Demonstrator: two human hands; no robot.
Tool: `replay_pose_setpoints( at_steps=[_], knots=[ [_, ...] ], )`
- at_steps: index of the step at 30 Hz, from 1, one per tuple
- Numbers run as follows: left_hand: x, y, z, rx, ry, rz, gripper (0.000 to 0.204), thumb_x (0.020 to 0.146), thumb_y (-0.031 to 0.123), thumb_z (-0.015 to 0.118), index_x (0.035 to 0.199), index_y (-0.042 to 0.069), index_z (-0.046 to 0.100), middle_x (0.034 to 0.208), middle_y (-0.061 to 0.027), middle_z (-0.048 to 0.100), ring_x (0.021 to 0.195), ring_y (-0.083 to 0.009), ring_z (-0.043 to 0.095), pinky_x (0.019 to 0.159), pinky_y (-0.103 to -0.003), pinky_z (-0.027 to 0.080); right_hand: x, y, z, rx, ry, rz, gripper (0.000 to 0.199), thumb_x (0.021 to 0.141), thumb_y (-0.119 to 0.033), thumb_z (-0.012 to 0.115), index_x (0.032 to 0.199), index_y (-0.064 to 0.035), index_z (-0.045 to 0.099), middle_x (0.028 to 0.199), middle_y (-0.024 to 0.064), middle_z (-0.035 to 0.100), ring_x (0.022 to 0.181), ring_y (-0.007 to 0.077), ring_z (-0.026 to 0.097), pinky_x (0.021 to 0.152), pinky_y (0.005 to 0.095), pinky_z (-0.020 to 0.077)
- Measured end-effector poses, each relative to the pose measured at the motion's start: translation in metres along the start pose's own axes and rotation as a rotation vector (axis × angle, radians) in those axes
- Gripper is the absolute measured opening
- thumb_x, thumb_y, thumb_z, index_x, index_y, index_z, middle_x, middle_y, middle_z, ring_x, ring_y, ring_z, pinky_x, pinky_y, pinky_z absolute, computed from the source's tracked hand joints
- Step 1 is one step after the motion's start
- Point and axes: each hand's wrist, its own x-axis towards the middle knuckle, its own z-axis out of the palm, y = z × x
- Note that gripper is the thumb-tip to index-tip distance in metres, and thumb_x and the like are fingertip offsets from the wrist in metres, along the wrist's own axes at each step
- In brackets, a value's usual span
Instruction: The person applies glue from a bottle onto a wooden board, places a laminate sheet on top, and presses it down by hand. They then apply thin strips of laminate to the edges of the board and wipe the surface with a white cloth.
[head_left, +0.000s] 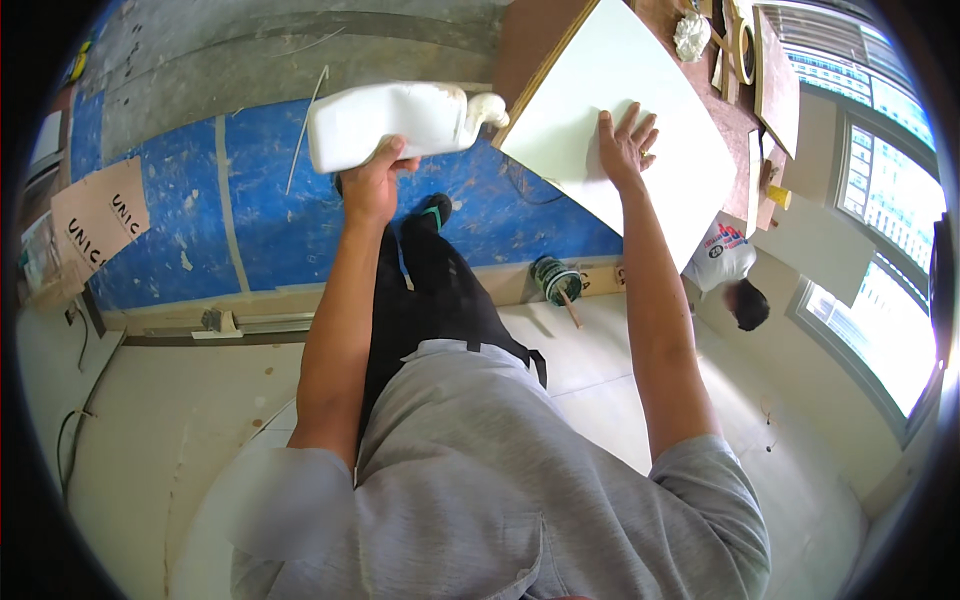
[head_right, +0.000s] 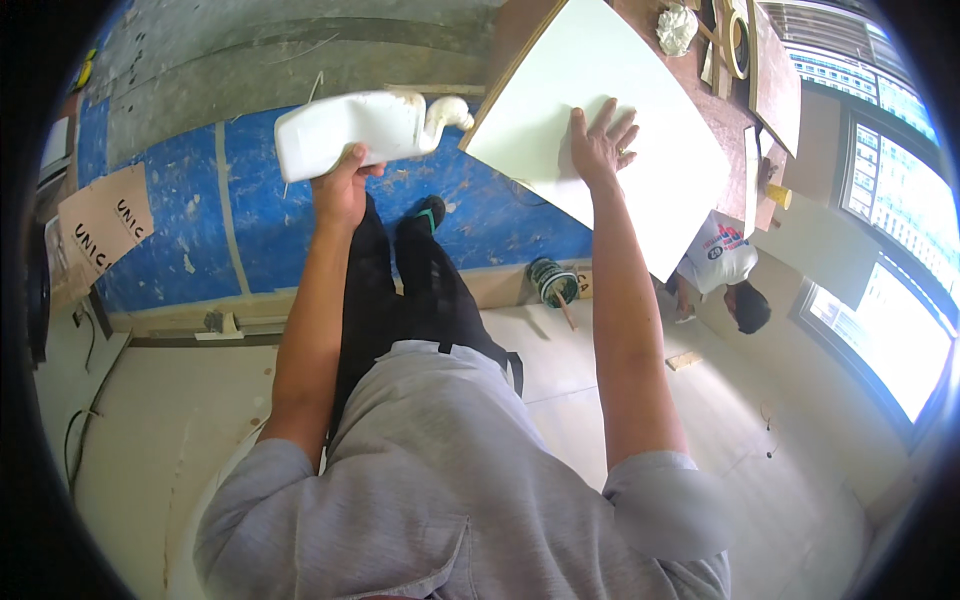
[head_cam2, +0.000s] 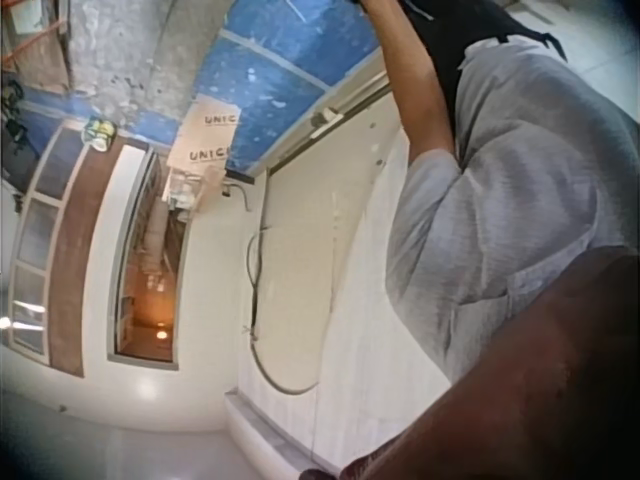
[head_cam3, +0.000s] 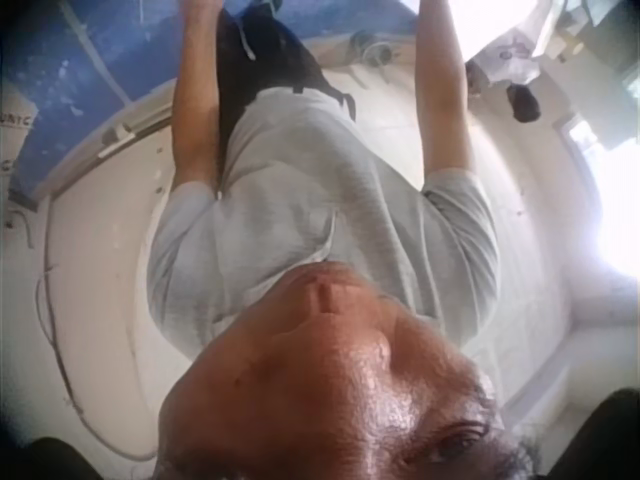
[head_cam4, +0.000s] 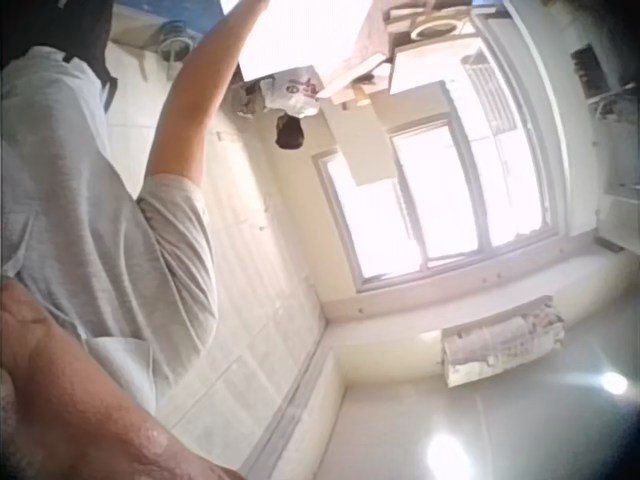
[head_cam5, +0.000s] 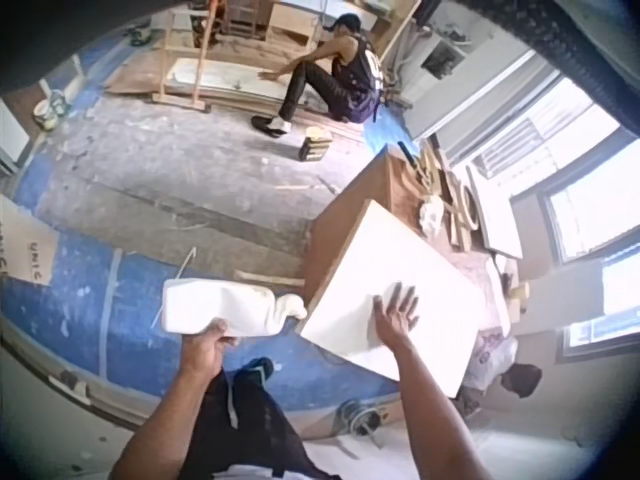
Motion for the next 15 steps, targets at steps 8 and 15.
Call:
replay_pose_setpoints(
  at_steps=[8,15],
  knots=[
    [-0.008,0.002,-0.002,-0.017,0.003,0.01,0.037,0.093,0.01,0.074,0.126,-0.001,0.061,0.101,-0.0128,0.072,0.08,-0.0226,0.07,0.065,-0.032,0.057,0.002,0.0,0.0,0.002,0.018,-0.02,0.096,0.097,-0.079,0.029,0.168,-0.0201,0.001,0.172,0.0217,-0.013,0.158,0.0425,-0.015,0.122,0.0673,-0.003],
    [-0.011,0.008,0.005,-0.02,0.028,0.008,0.035,0.091,0.01,0.078,0.119,-0.004,0.064,0.095,-0.0132,0.072,0.074,-0.0221,0.069,0.063,-0.032,0.056,-0.001,0.001,0.002,0.019,0.019,-0.02,0.097,0.097,-0.078,0.03,0.168,-0.0189,0.002,0.172,0.0223,-0.013,0.158,0.0427,-0.015,0.122,0.0674,-0.0037]
  ],
)
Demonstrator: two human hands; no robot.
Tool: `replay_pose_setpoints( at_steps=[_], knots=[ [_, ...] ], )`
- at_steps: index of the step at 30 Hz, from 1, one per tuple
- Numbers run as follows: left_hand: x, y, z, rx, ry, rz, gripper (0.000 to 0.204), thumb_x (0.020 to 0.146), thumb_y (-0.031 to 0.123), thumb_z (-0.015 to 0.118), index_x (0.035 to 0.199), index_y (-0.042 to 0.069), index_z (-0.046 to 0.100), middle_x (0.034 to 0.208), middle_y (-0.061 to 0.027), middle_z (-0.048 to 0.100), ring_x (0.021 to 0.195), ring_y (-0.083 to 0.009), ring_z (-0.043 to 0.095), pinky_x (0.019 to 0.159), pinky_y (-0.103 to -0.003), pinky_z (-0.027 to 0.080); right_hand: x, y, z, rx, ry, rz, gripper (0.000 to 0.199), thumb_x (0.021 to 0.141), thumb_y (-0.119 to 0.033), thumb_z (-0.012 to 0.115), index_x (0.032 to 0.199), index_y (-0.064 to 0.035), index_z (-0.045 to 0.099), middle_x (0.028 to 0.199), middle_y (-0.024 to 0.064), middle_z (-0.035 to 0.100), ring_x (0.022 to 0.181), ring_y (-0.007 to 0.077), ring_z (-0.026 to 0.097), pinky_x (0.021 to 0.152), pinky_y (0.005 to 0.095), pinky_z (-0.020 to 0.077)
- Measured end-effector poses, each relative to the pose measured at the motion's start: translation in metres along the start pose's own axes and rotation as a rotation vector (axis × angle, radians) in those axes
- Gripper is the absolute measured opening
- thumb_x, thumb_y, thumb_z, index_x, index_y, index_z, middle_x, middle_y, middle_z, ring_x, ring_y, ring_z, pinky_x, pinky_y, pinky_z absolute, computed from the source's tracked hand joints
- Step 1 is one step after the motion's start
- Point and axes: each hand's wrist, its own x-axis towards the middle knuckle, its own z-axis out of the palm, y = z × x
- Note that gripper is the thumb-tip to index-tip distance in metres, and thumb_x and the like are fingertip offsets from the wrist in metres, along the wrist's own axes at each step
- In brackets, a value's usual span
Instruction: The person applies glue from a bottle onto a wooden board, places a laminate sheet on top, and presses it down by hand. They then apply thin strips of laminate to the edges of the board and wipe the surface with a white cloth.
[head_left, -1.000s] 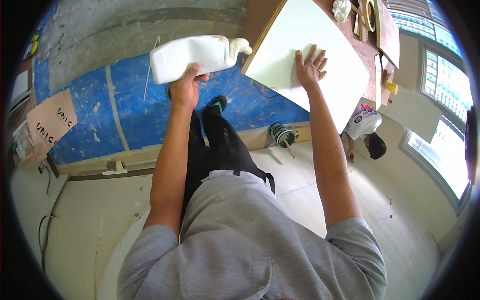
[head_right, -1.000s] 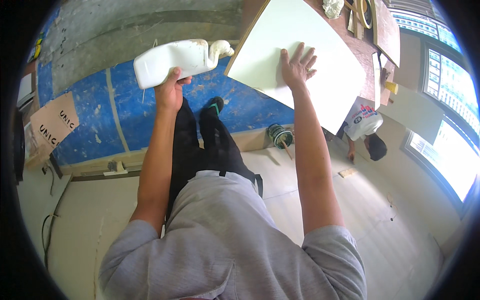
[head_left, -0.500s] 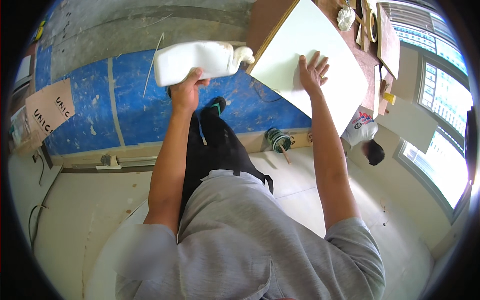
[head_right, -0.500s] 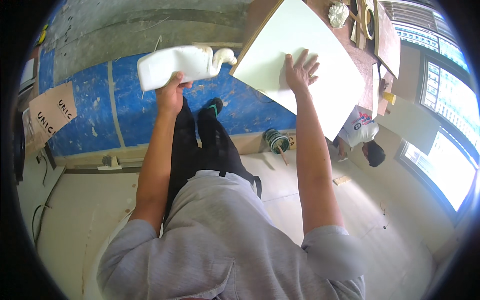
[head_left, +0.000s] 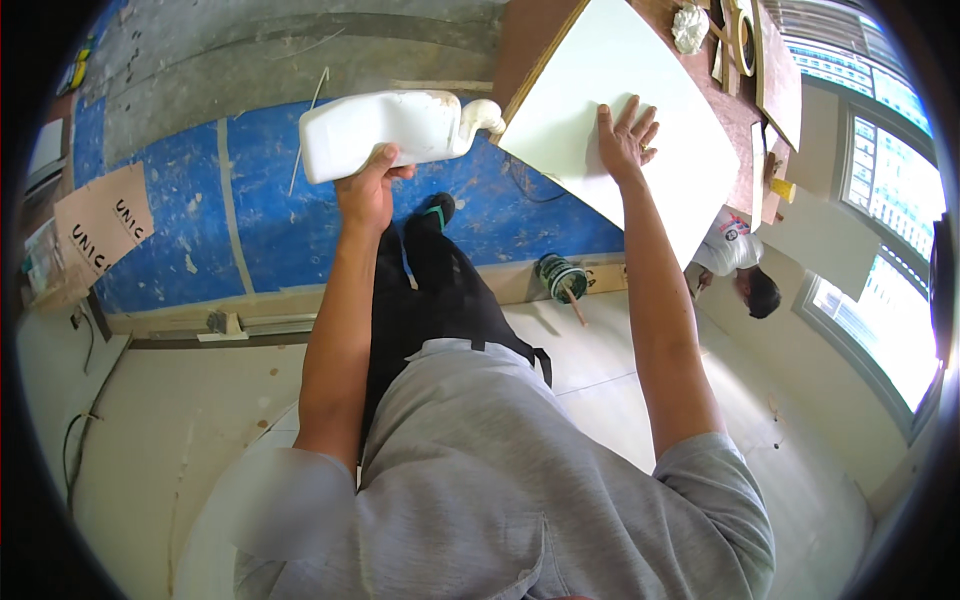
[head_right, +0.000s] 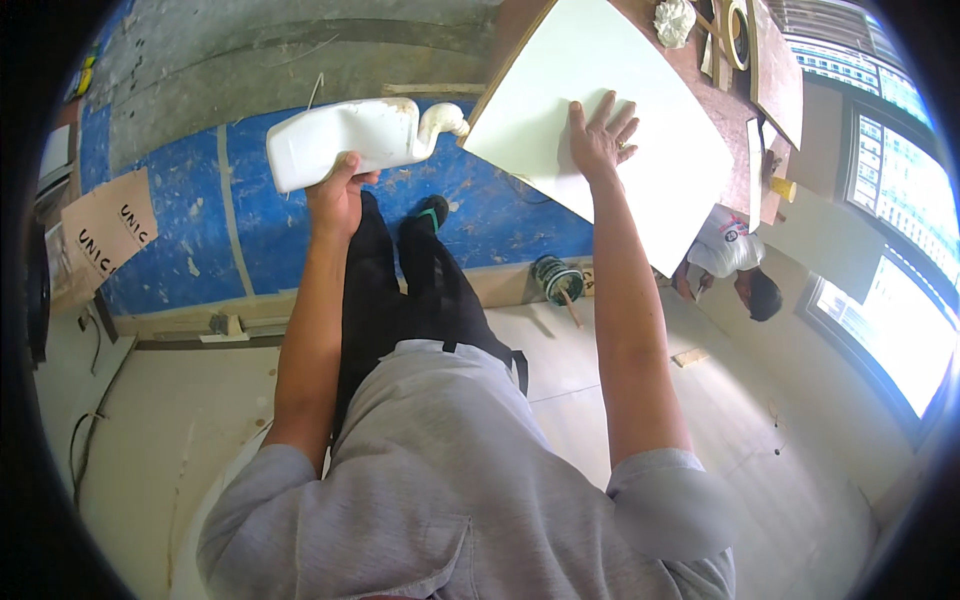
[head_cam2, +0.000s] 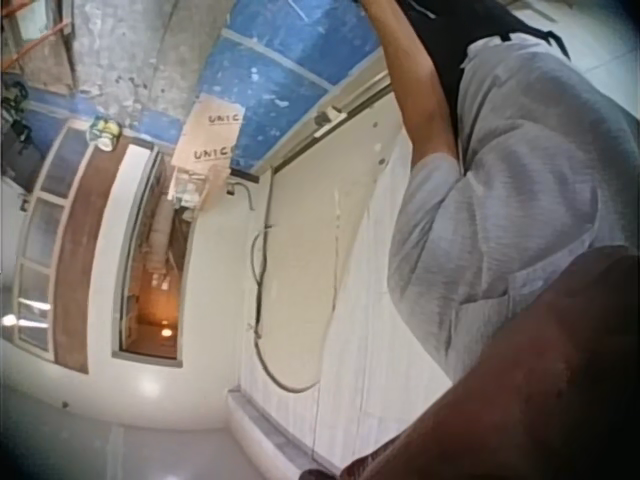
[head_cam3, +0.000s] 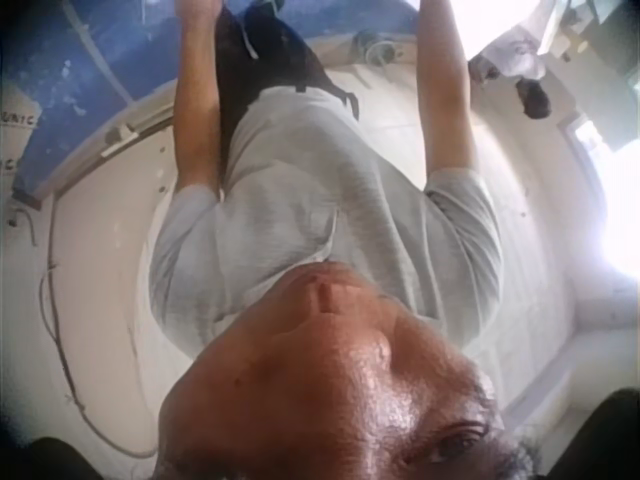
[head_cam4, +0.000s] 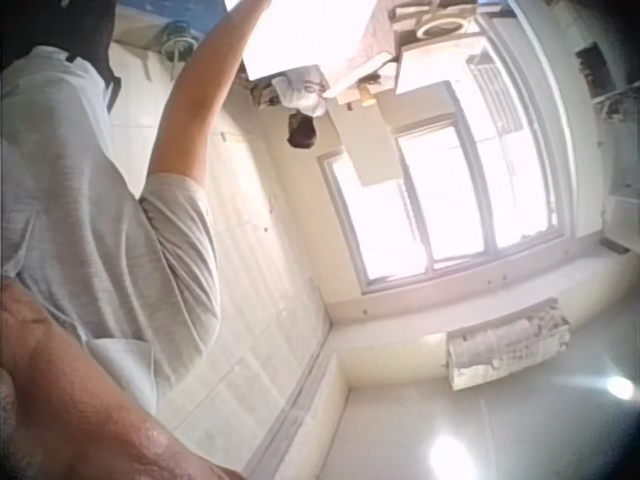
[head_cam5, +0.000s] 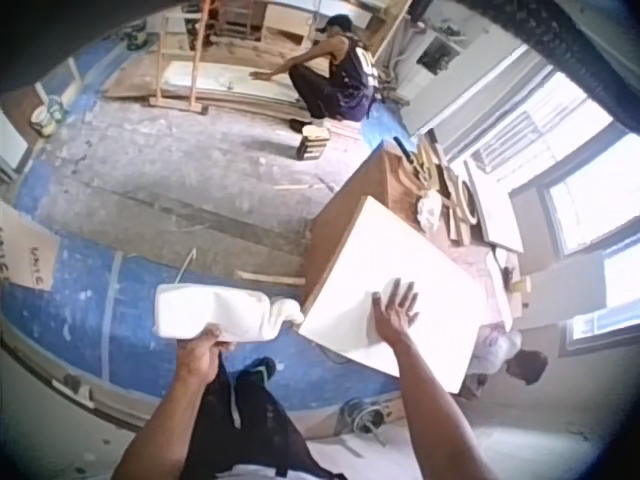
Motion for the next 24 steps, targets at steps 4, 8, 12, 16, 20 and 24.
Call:
replay_pose_setpoints(
  at_steps=[4,8,12,16,20,24],
  knots=[
    [0.012,-0.004,0.006,-0.023,-0.025,0.018,0.036,0.091,0.01,0.078,0.121,-0.003,0.063,0.097,-0.0134,0.072,0.075,-0.0226,0.069,0.064,-0.032,0.056,0.002,-0.001,-0.001,-0.007,0.007,-0.005,0.097,0.097,-0.079,0.03,0.168,-0.0193,0.002,0.172,0.0222,-0.013,0.158,0.0425,-0.014,0.122,0.0673,-0.003],
    [0.033,-0.018,0.014,-0.01,-0.011,0.035,0.037,0.091,0.01,0.077,0.123,-0.003,0.062,0.099,-0.0138,0.073,0.077,-0.0231,0.069,0.064,-0.032,0.057,0.005,0.002,0.002,-0.027,0.011,-0.002,0.099,0.095,-0.084,0.026,0.168,-0.0224,0.002,0.172,0.0207,-0.012,0.159,0.0416,-0.014,0.122,0.0677,-0.002],
    [0.023,-0.013,0.009,-0.034,0.001,0.0,0.04,0.09,0.009,0.079,0.124,-0.003,0.061,0.1,-0.0141,0.072,0.076,-0.0236,0.07,0.062,-0.031,0.059,0.005,0.004,0.005,-0.026,0.015,0.001,0.1,0.094,-0.086,0.026,0.168,-0.023,0.002,0.172,0.0204,-0.012,0.159,0.0413,-0.014,0.122,0.0678,-0.0017],
    [0.022,-0.012,0.008,-0.02,0.011,0.011,0.041,0.09,0.009,0.078,0.125,-0.003,0.061,0.101,-0.0144,0.072,0.075,-0.0241,0.071,0.06,-0.031,0.06,0.004,0.004,0.005,-0.018,0.028,-0.009,0.1,0.094,-0.086,0.025,0.168,-0.0226,0.002,0.172,0.0208,-0.012,0.159,0.0416,-0.014,0.122,0.0676,-0.0023],
    [0.04,-0.02,0.022,-0.003,0.016,0.035,0.042,0.092,0.012,0.077,0.127,-0.002,0.059,0.102,-0.0141,0.072,0.074,-0.0248,0.071,0.059,-0.032,0.06,0.006,0.004,0.003,-0.024,0.024,-0.005,0.1,0.094,-0.086,0.025,0.168,-0.0228,0.002,0.172,0.0209,-0.011,0.159,0.0416,-0.014,0.122,0.0678,-0.0029],
    [0.038,-0.019,0.016,-0.018,0.032,0.005,0.041,0.089,0.006,0.078,0.125,-0.003,0.06,0.101,-0.0152,0.072,0.075,-0.024,0.071,0.06,-0.032,0.06,0.004,0.004,0.005,-0.016,0.023,-0.004,0.1,0.094,-0.086,0.024,0.168,-0.0233,0.002,0.173,0.0207,-0.011,0.159,0.0414,-0.014,0.122,0.0678,-0.0029]
  ],
)
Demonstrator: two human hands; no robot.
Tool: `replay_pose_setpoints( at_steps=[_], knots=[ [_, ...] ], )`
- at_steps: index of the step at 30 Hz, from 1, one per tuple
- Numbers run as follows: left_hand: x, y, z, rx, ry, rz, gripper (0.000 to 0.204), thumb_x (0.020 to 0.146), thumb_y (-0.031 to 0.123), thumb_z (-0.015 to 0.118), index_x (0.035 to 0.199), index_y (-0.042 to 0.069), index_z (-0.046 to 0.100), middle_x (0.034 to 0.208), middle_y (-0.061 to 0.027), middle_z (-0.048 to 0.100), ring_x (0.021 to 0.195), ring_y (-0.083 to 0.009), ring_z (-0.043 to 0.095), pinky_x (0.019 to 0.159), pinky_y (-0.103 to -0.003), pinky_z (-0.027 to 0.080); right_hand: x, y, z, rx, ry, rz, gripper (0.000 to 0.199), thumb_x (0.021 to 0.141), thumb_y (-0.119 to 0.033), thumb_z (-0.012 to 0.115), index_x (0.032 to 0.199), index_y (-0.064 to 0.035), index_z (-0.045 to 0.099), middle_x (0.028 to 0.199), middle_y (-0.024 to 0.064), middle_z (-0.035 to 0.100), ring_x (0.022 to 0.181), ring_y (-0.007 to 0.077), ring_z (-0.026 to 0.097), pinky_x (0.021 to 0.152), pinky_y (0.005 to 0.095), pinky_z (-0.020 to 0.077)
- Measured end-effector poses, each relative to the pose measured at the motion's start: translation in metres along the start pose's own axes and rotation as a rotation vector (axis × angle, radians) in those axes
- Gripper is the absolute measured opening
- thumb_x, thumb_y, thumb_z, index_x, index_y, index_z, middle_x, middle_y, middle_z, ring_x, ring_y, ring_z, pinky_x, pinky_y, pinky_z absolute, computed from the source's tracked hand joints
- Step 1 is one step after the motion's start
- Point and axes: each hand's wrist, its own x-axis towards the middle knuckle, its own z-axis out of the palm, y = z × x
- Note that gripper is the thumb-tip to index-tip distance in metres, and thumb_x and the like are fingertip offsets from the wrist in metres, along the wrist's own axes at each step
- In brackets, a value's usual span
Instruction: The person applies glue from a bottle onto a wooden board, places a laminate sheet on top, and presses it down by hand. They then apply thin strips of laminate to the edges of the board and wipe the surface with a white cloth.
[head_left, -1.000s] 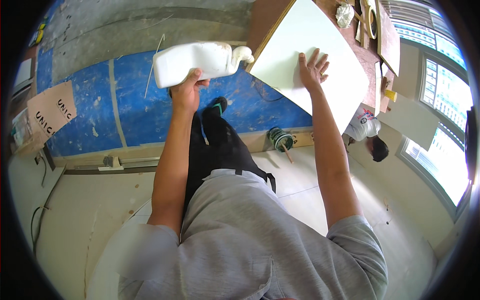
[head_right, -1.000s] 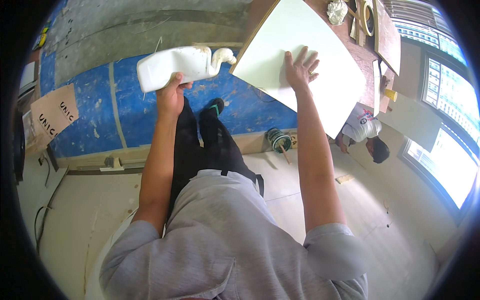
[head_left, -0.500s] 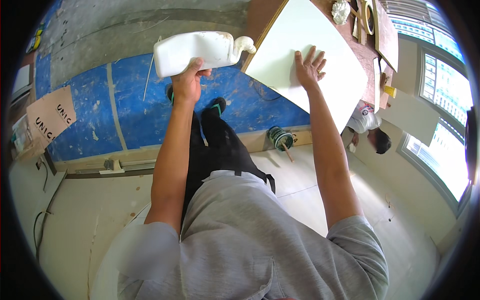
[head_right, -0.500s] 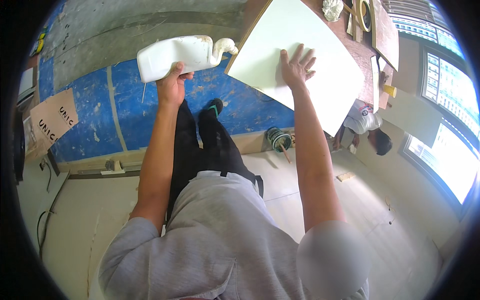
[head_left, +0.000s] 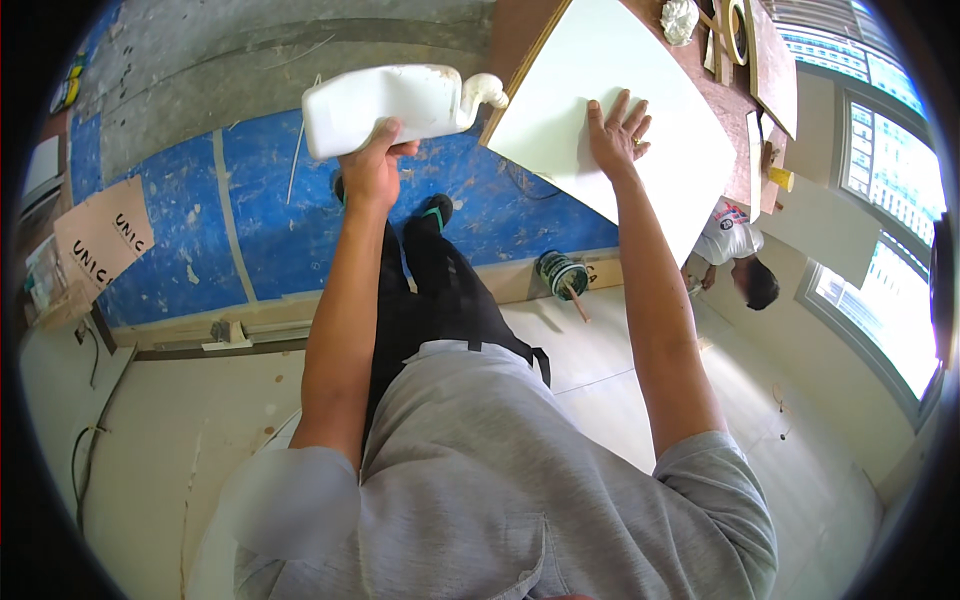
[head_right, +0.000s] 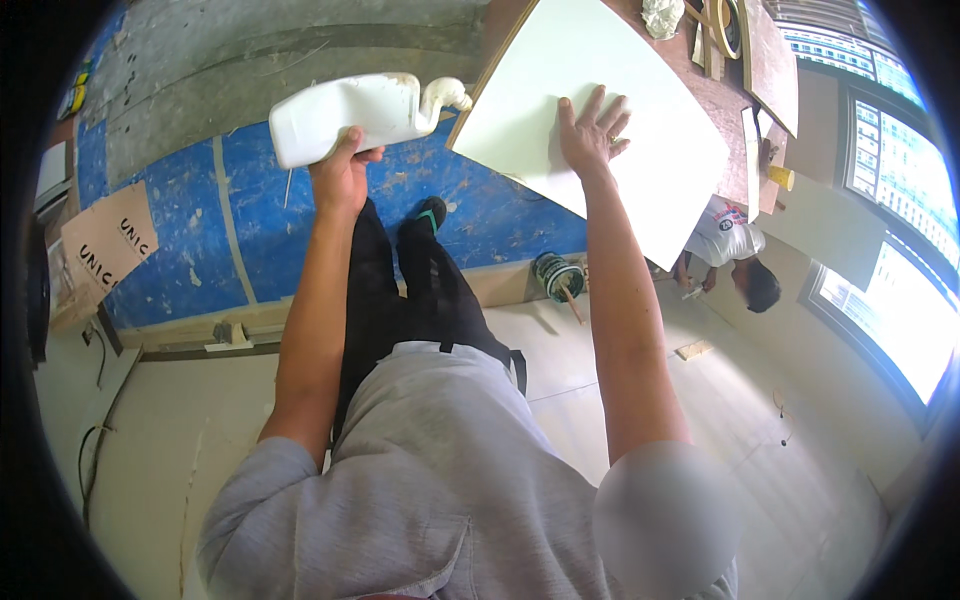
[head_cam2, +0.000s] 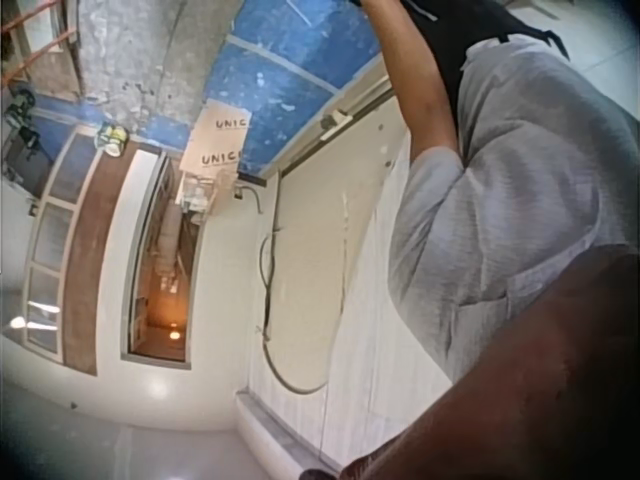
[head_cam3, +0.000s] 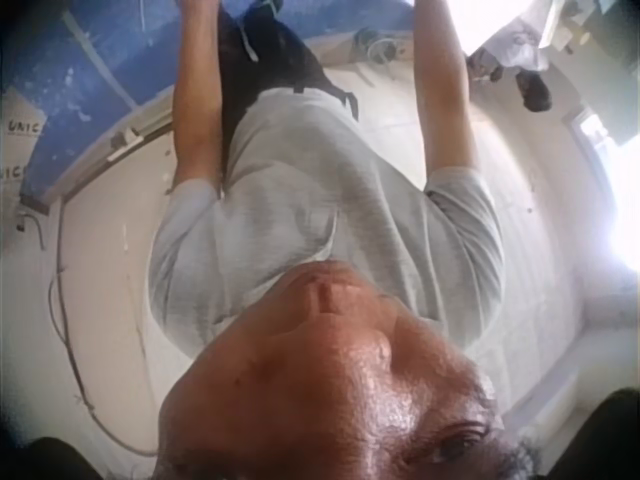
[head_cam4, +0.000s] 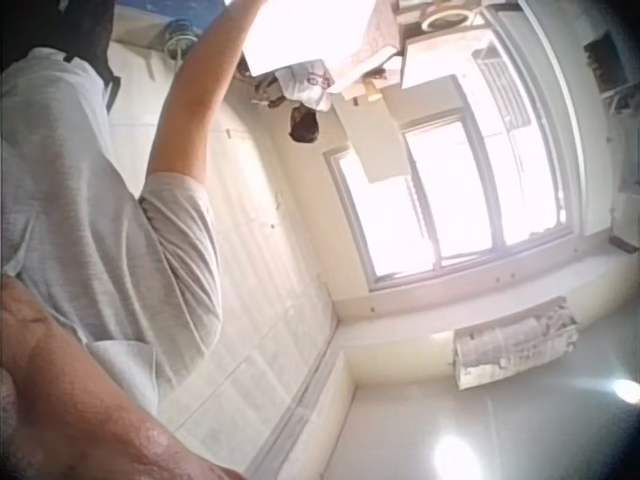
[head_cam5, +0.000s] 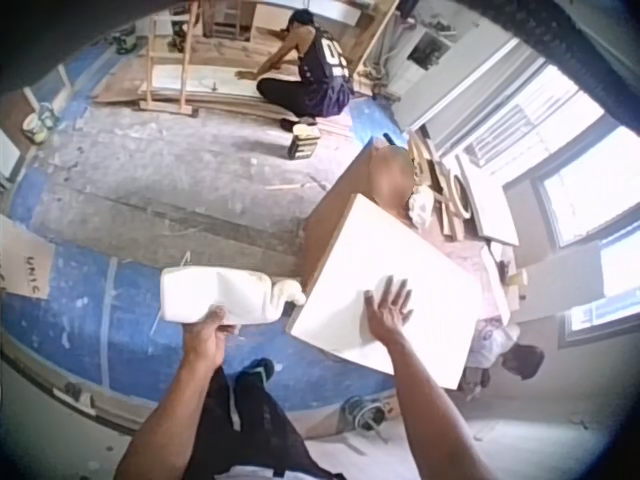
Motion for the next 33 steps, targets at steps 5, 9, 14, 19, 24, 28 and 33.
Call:
replay_pose_setpoints(
  at_steps=[5,9,14,19,24,28,33],
  knots=[
    [-0.011,0.014,0.0,0.019,-0.051,0.029,0.04,0.091,0.009,0.077,0.125,-0.001,0.06,0.102,-0.014,0.072,0.076,-0.0239,0.071,0.061,-0.031,0.059,0.0,0.002,0.002,0.008,0.009,-0.003,0.1,0.094,-0.086,0.025,0.168,-0.0236,0.002,0.173,0.0205,-0.011,0.159,0.0409,-0.014,0.122,0.0677,-0.0028],
    [0.003,-0.001,0.007,0.036,-0.037,0.053,0.04,0.092,0.012,0.077,0.127,-0.001,0.06,0.101,-0.0129,0.072,0.077,-0.0233,0.07,0.061,-0.031,0.057,0.0,0.0,0.0,0.01,0.009,-0.01,0.1,0.094,-0.085,0.026,0.168,-0.0237,0.002,0.173,0.0204,-0.011,0.159,0.0407,-0.014,0.122,0.0679,-0.0026],
    [-0.005,0.008,-0.002,0.077,-0.093,0.033,0.04,0.093,0.013,0.076,0.128,-0.001,0.06,0.102,-0.0132,0.072,0.077,-0.0237,0.07,0.063,-0.032,0.058,0.002,0.002,0.002,0.002,0.012,-0.001,0.099,0.094,-0.085,0.027,0.168,-0.0234,0.003,0.173,0.02,-0.011,0.159,0.0404,-0.014,0.122,0.0678,-0.0025],
    [-0.014,0.011,0.0,0.05,-0.043,0.014,0.041,0.093,0.013,0.076,0.128,-0.001,0.06,0.104,-0.0135,0.072,0.08,-0.0236,0.07,0.066,-0.033,0.058,-0.003,-0.006,-0.006,-0.001,-0.008,-0.008,0.096,0.097,-0.079,0.028,0.168,-0.0185,0.002,0.172,0.0225,-0.011,0.158,0.043,-0.014,0.122,0.0675,-0.0024],
    [0.003,0.0,-0.002,0.054,-0.066,0.024,0.042,0.091,0.011,0.079,0.126,-0.001,0.061,0.104,-0.0128,0.072,0.081,-0.0229,0.071,0.065,-0.031,0.059,0.0,-0.002,0.0,0.011,0.012,0.002,0.099,0.094,-0.086,0.027,0.168,-0.0242,0.003,0.173,0.0191,-0.01,0.159,0.0405,-0.013,0.122,0.0683,-0.0023],
    [-0.022,0.015,-0.011,0.038,-0.036,-0.023,0.042,0.089,0.009,0.08,0.126,-0.002,0.061,0.103,-0.0129,0.072,0.079,-0.0225,0.071,0.065,-0.031,0.06,0.001,0.002,0.001,0.001,0.026,0.006,0.1,0.093,-0.086,0.026,0.168,-0.0244,0.003,0.173,0.019,-0.01,0.159,0.0409,-0.013,0.121,0.0687,-0.0017],
    [-0.01,0.004,0.002,0.007,-0.056,0.015,0.041,0.09,0.012,0.078,0.125,-0.002,0.062,0.101,-0.0129,0.072,0.079,-0.022,0.071,0.066,-0.031,0.06,-0.003,-0.009,-0.007,-0.006,-0.018,-0.001,0.096,0.097,-0.078,0.029,0.168,-0.0188,0.003,0.172,0.0218,-0.013,0.158,0.0425,-0.013,0.123,0.0669,-0.0026]
  ],
)
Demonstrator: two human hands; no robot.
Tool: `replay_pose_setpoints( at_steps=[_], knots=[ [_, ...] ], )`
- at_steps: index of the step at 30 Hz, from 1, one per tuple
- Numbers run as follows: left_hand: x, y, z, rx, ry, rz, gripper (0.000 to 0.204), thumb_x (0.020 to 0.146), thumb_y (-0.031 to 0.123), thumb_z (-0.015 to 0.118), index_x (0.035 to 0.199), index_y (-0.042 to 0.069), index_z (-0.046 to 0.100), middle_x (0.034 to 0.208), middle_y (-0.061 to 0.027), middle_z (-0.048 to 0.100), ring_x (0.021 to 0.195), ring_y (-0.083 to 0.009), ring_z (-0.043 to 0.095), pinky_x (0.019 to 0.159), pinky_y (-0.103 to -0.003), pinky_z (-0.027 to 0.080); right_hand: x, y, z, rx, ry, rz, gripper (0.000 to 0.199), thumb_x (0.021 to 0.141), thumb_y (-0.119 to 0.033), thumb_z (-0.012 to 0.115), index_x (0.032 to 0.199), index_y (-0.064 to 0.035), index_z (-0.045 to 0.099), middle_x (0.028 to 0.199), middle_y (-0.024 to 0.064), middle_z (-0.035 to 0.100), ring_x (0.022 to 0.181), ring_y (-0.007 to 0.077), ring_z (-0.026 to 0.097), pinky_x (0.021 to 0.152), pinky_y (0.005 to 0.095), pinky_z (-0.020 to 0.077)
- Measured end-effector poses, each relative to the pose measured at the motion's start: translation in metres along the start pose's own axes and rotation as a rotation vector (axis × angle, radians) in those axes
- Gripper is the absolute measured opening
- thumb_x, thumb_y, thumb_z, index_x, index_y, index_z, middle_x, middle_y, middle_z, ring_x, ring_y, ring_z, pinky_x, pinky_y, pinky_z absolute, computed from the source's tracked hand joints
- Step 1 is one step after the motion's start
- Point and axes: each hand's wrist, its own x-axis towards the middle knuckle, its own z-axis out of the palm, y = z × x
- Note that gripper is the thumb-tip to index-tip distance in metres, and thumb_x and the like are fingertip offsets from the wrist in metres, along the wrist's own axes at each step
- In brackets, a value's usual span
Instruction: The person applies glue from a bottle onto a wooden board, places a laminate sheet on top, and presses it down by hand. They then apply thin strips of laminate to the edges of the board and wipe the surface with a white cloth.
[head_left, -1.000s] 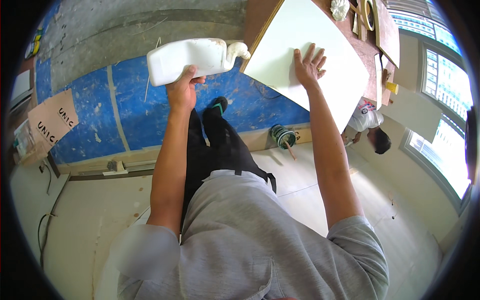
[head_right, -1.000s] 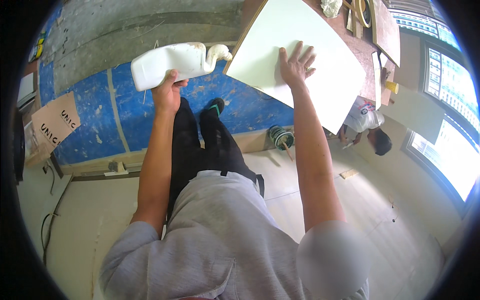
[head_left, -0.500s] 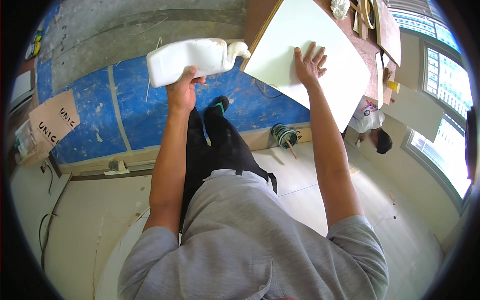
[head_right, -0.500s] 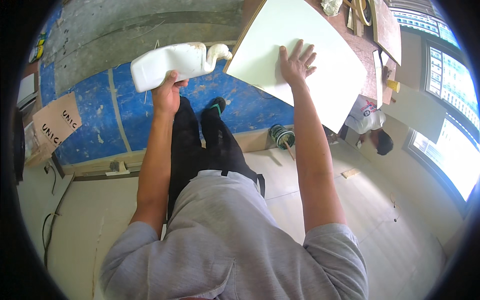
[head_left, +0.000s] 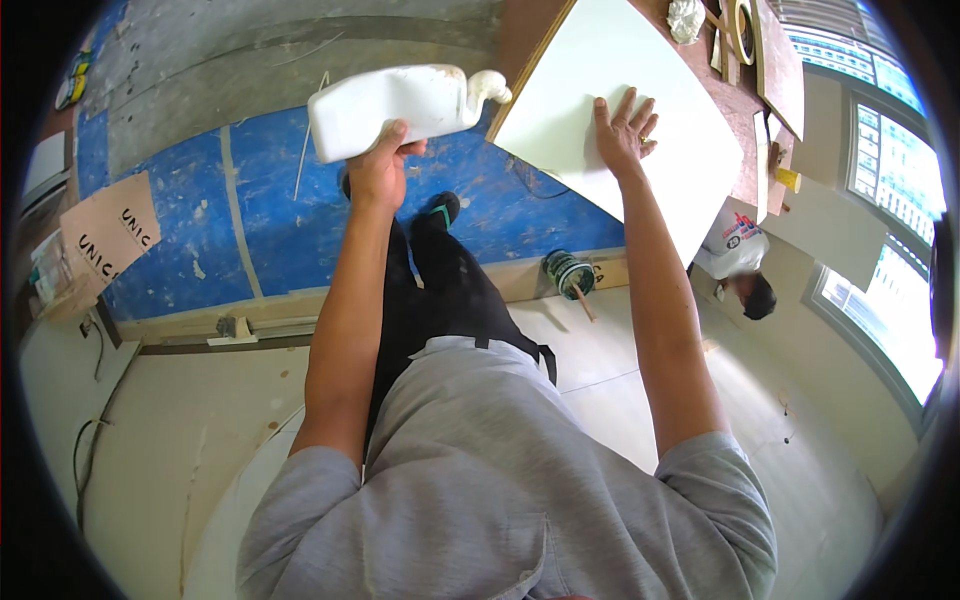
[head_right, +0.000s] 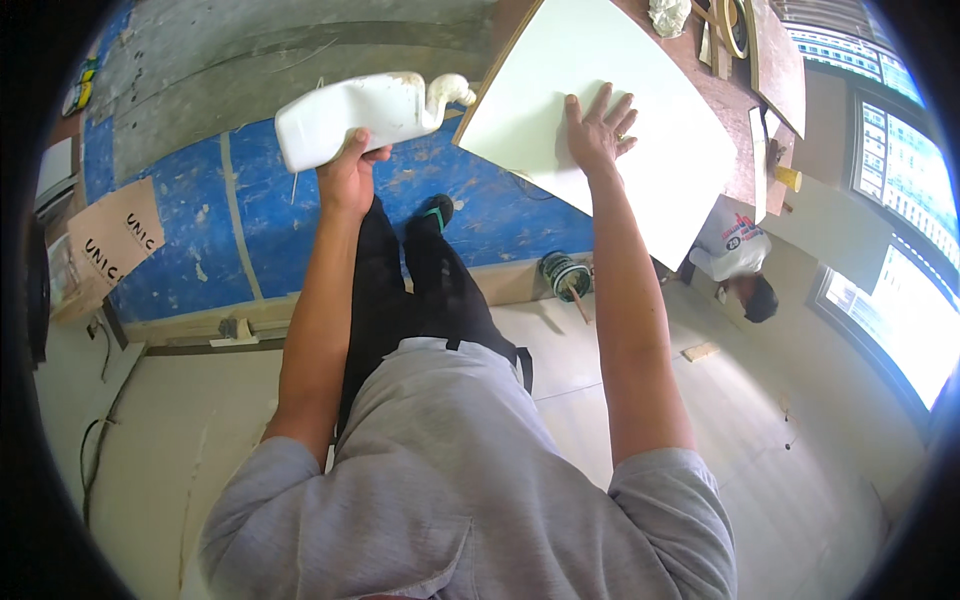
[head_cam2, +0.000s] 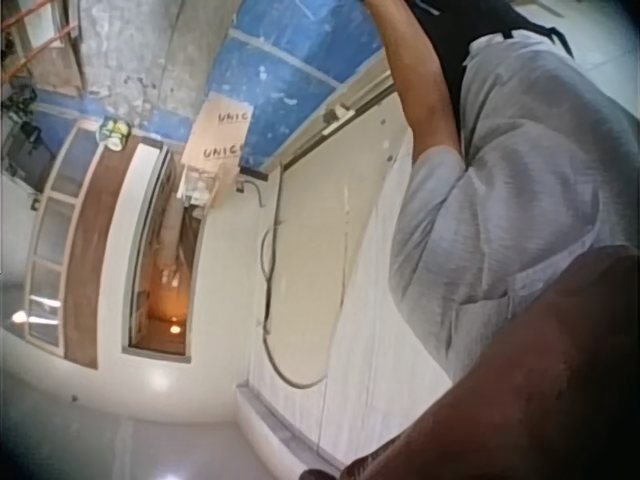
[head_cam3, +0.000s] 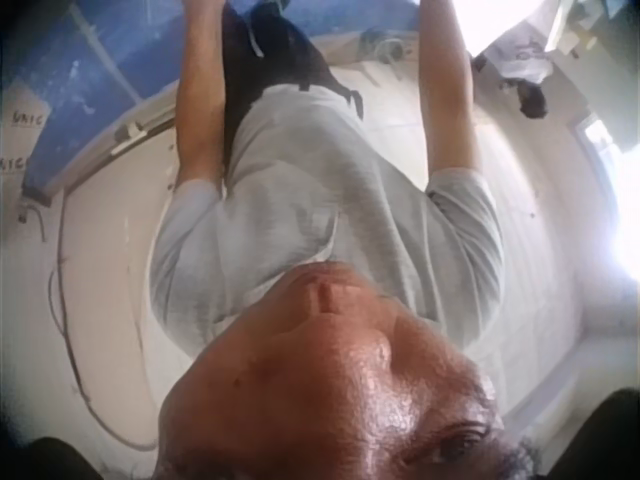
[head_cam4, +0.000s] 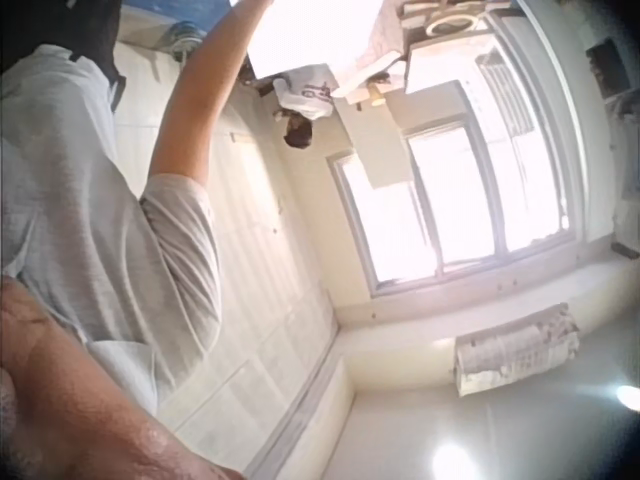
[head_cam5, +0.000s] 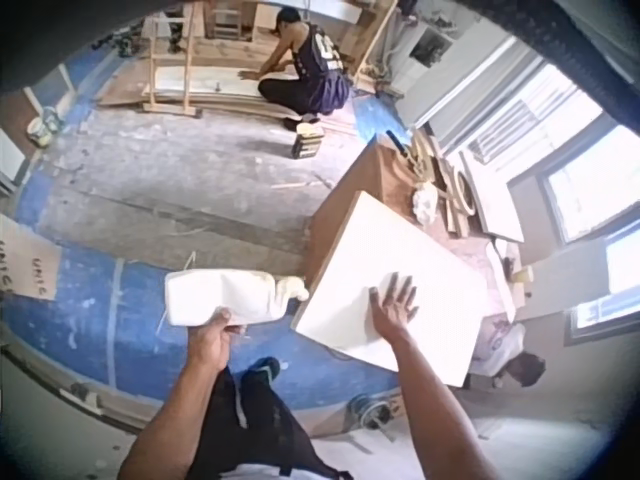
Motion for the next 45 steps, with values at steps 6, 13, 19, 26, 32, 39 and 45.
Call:
replay_pose_setpoints(
  at_steps=[6,13,19,26,32,39,45],
  knots=[
    [-0.016,0.005,-0.011,0.052,0.006,-0.007,0.038,0.093,0.01,0.075,0.126,-0.002,0.06,0.103,-0.0133,0.072,0.08,-0.0231,0.071,0.065,-0.031,0.06,-0.001,0.003,0.001,0.008,0.004,0.007,0.097,0.097,-0.079,0.028,0.168,-0.0184,0.003,0.172,0.0227,-0.012,0.158,0.043,-0.013,0.122,0.0674,-0.0024],
    [0.0,-0.003,-0.002,0.041,0.046,0.015,0.037,0.093,0.009,0.075,0.126,-0.003,0.061,0.103,-0.0137,0.072,0.076,-0.0216,0.071,0.063,-0.031,0.061,0.002,0.002,0.001,0.009,0.005,-0.017,0.097,0.097,-0.079,0.028,0.168,-0.0188,0.003,0.172,0.0228,-0.012,0.158,0.0437,-0.013,0.122,0.0677,-0.0019],
    [-0.011,-0.005,-0.008,-0.032,0.078,0.023,0.036,0.094,0.009,0.074,0.126,-0.003,0.06,0.102,-0.0143,0.072,0.076,-0.0228,0.071,0.065,-0.031,0.062,0.002,0.005,0.003,-0.009,0.014,-0.002,0.096,0.097,-0.079,0.028,0.168,-0.0191,0.002,0.172,0.0228,-0.012,0.158,0.0436,-0.013,0.122,0.0676,-0.0021],
    [-0.013,-0.007,-0.013,-0.008,0.06,-0.005,0.037,0.095,0.012,0.073,0.127,-0.002,0.06,0.103,-0.0136,0.072,0.077,-0.0233,0.072,0.065,-0.03,0.061,0.0,0.002,0.0,0.009,0.009,-0.004,0.098,0.096,-0.081,0.026,0.168,-0.0202,0.002,0.172,0.0224,-0.012,0.158,0.0433,-0.013,0.122,0.0682,-0.0021],
    [-0.025,0.003,-0.014,-0.03,0.069,-0.01,0.035,0.095,0.01,0.073,0.125,-0.003,0.061,0.101,-0.014,0.073,0.077,-0.0236,0.072,0.064,-0.032,0.06,-0.002,0.001,0.001,0.001,0.005,0.0,0.095,0.098,-0.078,0.027,0.168,-0.0183,0.002,0.172,0.0232,-0.012,0.158,0.044,-0.014,0.122,0.0675,-0.0026],
    [-0.026,0.002,-0.012,-0.017,0.092,-0.016,0.037,0.094,0.01,0.074,0.126,-0.002,0.061,0.101,-0.0136,0.072,0.076,-0.023,0.071,0.063,-0.031,0.06,0.004,0.01,0.006,0.009,0.021,-0.007,0.101,0.093,-0.087,0.024,0.168,-0.0226,0.001,0.172,0.0207,-0.012,0.158,0.0422,-0.014,0.121,0.0695,-0.0019],
    [-0.019,-0.002,-0.008,-0.058,0.095,-0.016,0.037,0.094,0.008,0.074,0.126,-0.003,0.06,0.101,-0.0137,0.072,0.074,-0.0229,0.071,0.062,-0.031,0.06,0.003,0.009,0.007,0.018,0.018,-0.005,0.102,0.093,-0.087,0.024,0.168,-0.0224,0.001,0.172,0.0208,-0.012,0.158,0.0421,-0.014,0.121,0.0693,-0.0023]
  ],
)
